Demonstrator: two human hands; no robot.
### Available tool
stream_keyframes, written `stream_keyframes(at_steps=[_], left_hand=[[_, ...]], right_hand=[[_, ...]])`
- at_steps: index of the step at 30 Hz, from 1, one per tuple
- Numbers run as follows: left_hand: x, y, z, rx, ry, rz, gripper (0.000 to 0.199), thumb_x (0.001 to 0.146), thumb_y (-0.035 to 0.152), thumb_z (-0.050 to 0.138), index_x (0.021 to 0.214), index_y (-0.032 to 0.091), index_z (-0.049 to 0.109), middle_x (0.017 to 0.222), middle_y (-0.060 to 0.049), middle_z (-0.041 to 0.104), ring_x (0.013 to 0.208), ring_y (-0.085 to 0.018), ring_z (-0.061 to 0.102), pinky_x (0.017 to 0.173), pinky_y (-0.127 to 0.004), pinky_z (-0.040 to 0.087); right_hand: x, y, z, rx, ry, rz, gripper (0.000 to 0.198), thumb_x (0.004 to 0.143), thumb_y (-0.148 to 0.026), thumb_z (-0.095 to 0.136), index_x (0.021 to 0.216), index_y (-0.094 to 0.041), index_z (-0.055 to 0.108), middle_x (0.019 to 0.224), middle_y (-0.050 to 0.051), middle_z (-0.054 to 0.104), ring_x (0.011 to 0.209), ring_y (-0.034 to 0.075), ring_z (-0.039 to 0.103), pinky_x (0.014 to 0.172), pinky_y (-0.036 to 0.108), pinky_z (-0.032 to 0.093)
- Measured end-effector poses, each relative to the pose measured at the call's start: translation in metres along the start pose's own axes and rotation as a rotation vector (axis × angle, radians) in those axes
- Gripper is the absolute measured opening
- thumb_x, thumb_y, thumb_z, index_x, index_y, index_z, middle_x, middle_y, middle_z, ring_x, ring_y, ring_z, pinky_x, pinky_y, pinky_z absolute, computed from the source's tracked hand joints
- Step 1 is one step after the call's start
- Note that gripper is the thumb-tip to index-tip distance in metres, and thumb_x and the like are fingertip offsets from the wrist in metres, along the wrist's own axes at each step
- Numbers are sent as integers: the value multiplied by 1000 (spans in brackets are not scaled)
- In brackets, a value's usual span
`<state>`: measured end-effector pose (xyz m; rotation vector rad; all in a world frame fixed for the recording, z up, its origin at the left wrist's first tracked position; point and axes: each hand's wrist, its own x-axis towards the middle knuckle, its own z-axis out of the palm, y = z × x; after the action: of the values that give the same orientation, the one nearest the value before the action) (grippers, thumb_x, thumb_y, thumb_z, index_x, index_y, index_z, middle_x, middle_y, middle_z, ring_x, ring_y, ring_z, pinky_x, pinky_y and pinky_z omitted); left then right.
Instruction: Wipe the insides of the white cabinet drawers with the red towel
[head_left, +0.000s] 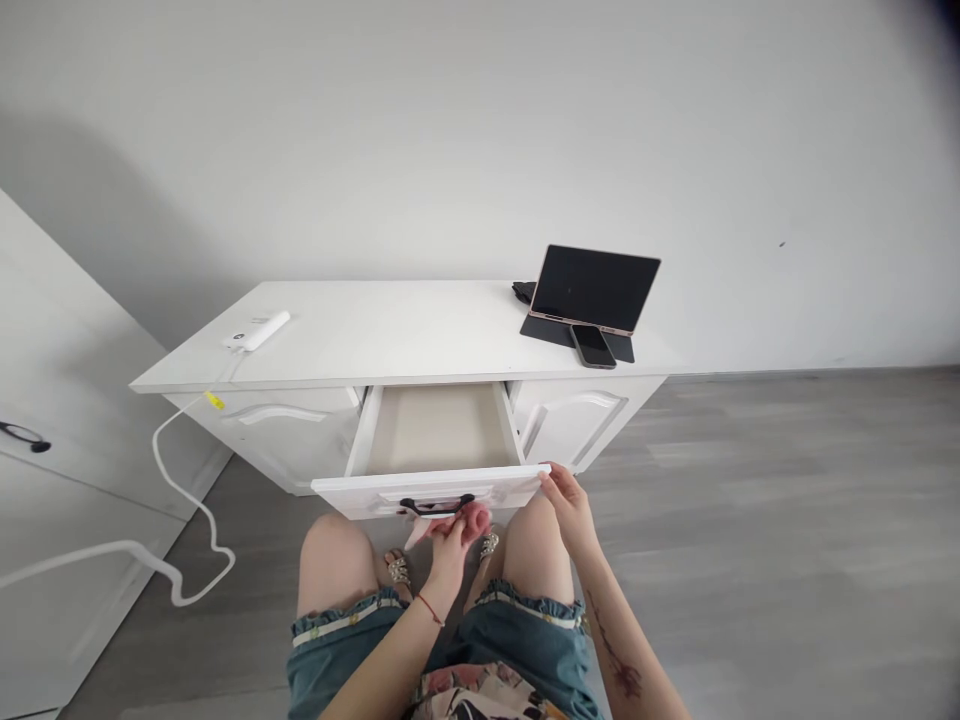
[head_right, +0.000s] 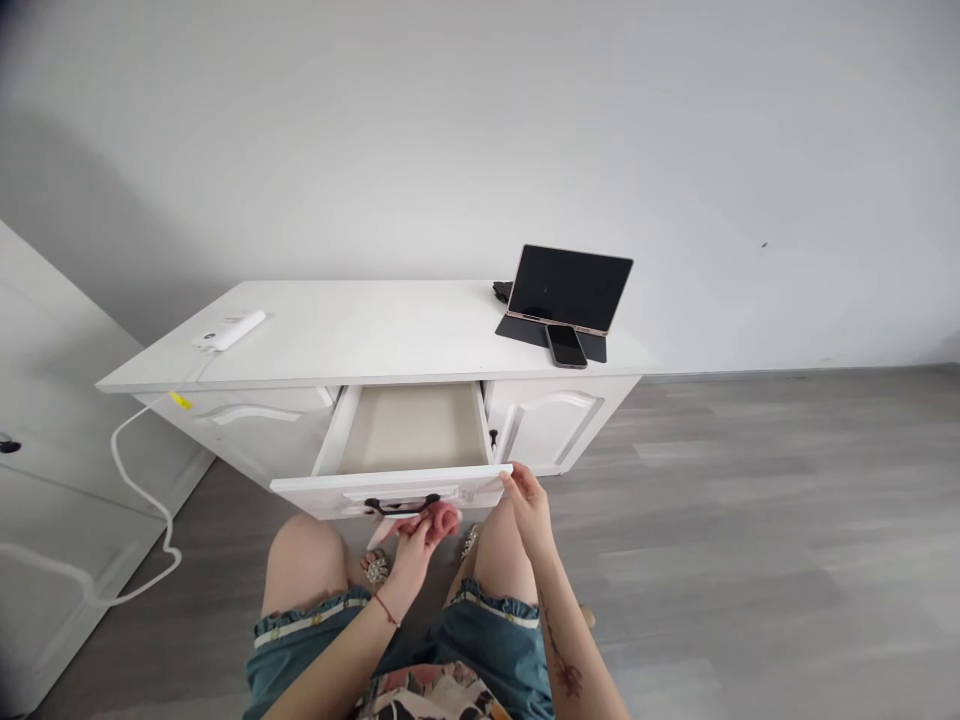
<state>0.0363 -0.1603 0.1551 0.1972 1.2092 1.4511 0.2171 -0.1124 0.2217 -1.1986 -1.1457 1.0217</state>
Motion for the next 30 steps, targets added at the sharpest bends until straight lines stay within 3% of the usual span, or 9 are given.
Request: stream_keyframes(at_steps=[4,8,13,18,24,28,30], left_hand=[[-6,-7,37,-247,-24,-222,16,77,5,56,67,16,54,77,-5,65,72,-15,66,70,-28,54],[-17,4,62,-403,-86,-445,20,83,3,50,68,13,57,72,-5,63,64,-12,63,63,-25,54],[-35,40,67,-529,-136,-493,24,86,4,48,67,14,58,69,-4,63,64,-12,61,61,-25,55],[-38,78,37,-602,-224,-566,26,91,7,39,79,10,62,78,-8,65,72,-10,64,68,-20,56],[-25,118,-32,-368,-309,-373,28,91,12,39,94,11,66,97,-13,71,92,-15,68,75,-21,57],[-21,147,-80,-295,-364,-166,27,90,22,44,97,17,70,100,-9,73,97,-15,67,79,-21,57],[-21,156,-100,-233,-413,-70,26,89,27,47,98,21,71,101,-7,74,103,-16,66,79,-23,57]], right_hand=[[0,3,-2,-4,-11,8,37,78,-51,63,97,-19,64,96,6,68,93,23,60,88,37,47],[0,1,-6,-34,-21,33,39,77,-52,63,98,-19,64,94,6,69,90,23,61,82,34,49],[0,-3,-7,-39,15,56,42,78,-57,59,93,-18,67,89,7,69,85,23,61,75,33,52],[0,6,-5,69,45,100,43,76,-59,61,94,-21,68,95,6,69,93,23,62,83,37,53],[-2,6,-3,18,51,56,40,77,-52,63,99,-20,67,103,8,69,102,27,60,91,42,48],[-23,19,11,-21,327,43,40,79,-51,61,107,-23,58,107,7,65,102,24,59,87,38,50],[-43,32,30,-7,435,64,32,83,-52,53,101,-26,55,96,4,65,91,20,62,76,33,52]])
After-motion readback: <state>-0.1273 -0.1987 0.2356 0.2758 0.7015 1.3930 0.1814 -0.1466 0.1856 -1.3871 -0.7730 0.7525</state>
